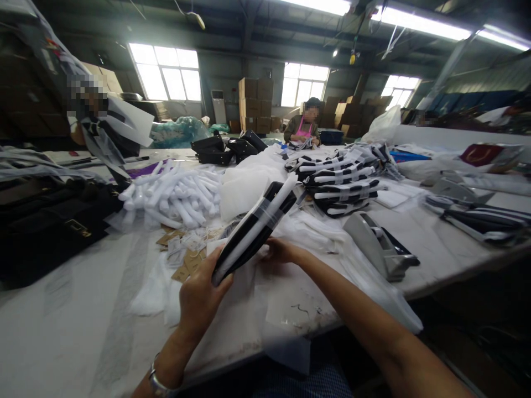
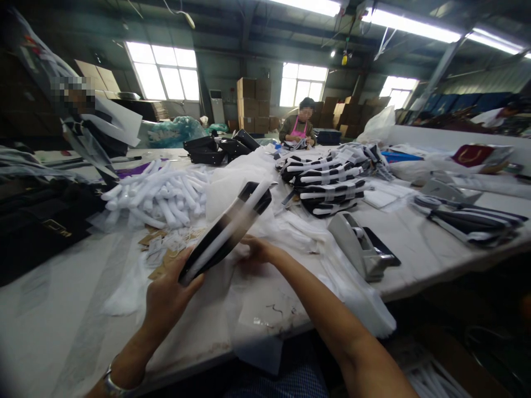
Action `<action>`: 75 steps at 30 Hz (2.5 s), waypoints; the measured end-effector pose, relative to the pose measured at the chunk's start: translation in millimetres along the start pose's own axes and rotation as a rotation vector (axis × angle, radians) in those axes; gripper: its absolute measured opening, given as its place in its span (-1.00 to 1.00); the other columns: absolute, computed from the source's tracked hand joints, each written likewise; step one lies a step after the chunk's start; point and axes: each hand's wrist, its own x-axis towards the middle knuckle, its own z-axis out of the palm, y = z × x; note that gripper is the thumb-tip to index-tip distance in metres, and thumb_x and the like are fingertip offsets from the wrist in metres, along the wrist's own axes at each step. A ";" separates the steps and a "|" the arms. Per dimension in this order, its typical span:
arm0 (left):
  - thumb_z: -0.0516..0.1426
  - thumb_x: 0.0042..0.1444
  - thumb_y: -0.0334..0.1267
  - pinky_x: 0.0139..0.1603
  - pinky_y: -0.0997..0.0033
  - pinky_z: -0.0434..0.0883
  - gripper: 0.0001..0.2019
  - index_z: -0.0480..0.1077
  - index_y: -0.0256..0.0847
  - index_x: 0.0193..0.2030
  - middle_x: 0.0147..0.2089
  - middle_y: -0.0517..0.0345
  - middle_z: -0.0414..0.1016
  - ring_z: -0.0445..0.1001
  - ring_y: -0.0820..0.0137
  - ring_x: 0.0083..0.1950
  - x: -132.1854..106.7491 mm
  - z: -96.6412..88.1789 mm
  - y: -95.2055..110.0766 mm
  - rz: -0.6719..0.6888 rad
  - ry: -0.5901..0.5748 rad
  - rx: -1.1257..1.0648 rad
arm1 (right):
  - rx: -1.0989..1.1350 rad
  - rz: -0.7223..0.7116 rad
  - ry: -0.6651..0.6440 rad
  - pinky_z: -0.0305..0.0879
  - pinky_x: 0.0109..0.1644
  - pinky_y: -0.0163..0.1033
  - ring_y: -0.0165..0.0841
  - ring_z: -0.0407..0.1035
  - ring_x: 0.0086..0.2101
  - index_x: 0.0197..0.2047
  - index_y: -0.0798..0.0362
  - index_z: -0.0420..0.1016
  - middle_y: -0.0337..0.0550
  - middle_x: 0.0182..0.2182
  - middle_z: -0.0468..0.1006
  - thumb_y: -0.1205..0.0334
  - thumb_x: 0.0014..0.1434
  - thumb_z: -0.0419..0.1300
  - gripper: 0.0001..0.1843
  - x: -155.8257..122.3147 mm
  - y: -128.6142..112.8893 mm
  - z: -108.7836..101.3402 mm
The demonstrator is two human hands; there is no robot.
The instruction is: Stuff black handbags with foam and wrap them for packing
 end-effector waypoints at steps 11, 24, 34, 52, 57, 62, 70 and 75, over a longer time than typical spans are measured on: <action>0.14 0.23 -0.32 0.08 0.30 0.50 -0.45 0.21 -0.09 0.35 0.26 0.04 0.46 0.53 0.20 0.16 -10.9 11.0 13.8 0.154 -0.078 0.005 | -0.098 -0.114 0.038 -0.09 0.43 0.14 -0.13 0.04 0.36 0.39 -0.09 0.22 -0.08 0.36 0.25 0.00 0.34 0.15 -0.40 -90.0 -59.0 36.3; 0.01 0.33 -0.46 0.11 0.22 0.53 -0.59 0.37 -0.16 0.26 0.24 0.07 0.48 0.50 0.22 0.20 -43.1 25.2 16.3 0.571 -0.076 0.085 | 0.039 -0.322 0.501 0.42 0.05 -0.21 -0.30 0.52 -0.09 0.03 0.02 0.53 -0.09 -0.14 0.65 0.30 0.33 0.12 -0.74 -140.3 -83.4 -16.7; -0.04 0.39 -0.44 0.15 0.28 0.51 -0.60 0.36 -0.15 0.28 0.24 0.06 0.48 0.47 0.27 0.23 -50.5 22.7 17.3 0.641 -0.038 0.090 | -0.055 0.493 -0.104 0.46 -0.02 -0.08 -0.23 0.50 -0.13 -0.06 0.13 0.54 -0.04 -0.10 0.58 0.07 0.29 0.25 -0.70 40.1 -16.3 -47.8; -0.10 0.42 -0.40 0.13 0.28 0.52 -0.60 0.36 -0.13 0.28 0.24 0.13 0.48 0.47 0.28 0.23 -51.2 11.2 21.8 0.704 -0.074 0.059 | 0.129 0.195 0.184 0.31 -0.19 -0.35 -0.39 0.45 -0.33 -0.20 0.12 0.63 -0.22 -0.35 0.63 0.11 0.17 0.33 -0.75 75.4 -20.6 -100.0; -0.09 0.42 -0.40 0.17 0.30 0.50 -0.59 0.35 -0.11 0.29 0.24 0.10 0.48 0.45 0.31 0.25 -55.7 14.5 22.0 0.676 -0.098 0.068 | 0.206 0.054 0.216 0.31 -0.21 -0.37 -0.38 0.49 -0.33 -0.24 0.08 0.63 -0.24 -0.37 0.65 0.19 0.15 0.32 -0.85 25.8 -65.2 -106.8; -0.04 0.40 -0.39 0.16 0.26 0.50 -0.62 0.37 -0.12 0.28 0.24 0.14 0.48 0.47 0.28 0.23 -58.3 16.6 23.0 0.665 -0.098 0.050 | 0.132 -0.046 0.232 0.37 -0.17 -0.33 -0.35 0.55 -0.32 -0.23 0.00 0.62 -0.23 -0.35 0.68 0.19 0.28 0.21 -0.84 -52.7 -102.4 -83.0; 0.00 0.38 -0.40 0.20 0.26 0.48 -0.64 0.36 -0.20 0.26 0.23 0.05 0.49 0.45 0.27 0.25 -59.6 16.4 22.4 0.660 -0.098 0.044 | -0.046 -0.309 0.358 0.48 -0.01 -0.19 -0.28 0.58 -0.15 -0.04 0.01 0.56 -0.08 -0.16 0.69 0.37 0.36 0.05 -0.74 -118.1 -108.3 -8.6; 0.00 0.39 -0.28 0.21 0.31 0.47 -0.67 0.35 -0.26 0.22 0.19 -0.08 0.51 0.48 0.29 0.22 -67.2 20.8 17.9 0.542 -0.069 -0.050 | -0.088 -0.389 0.499 0.48 0.09 -0.10 -0.24 0.57 -0.07 -0.02 0.08 0.54 -0.03 -0.11 0.68 0.39 0.37 0.06 -0.75 -124.7 -110.8 13.1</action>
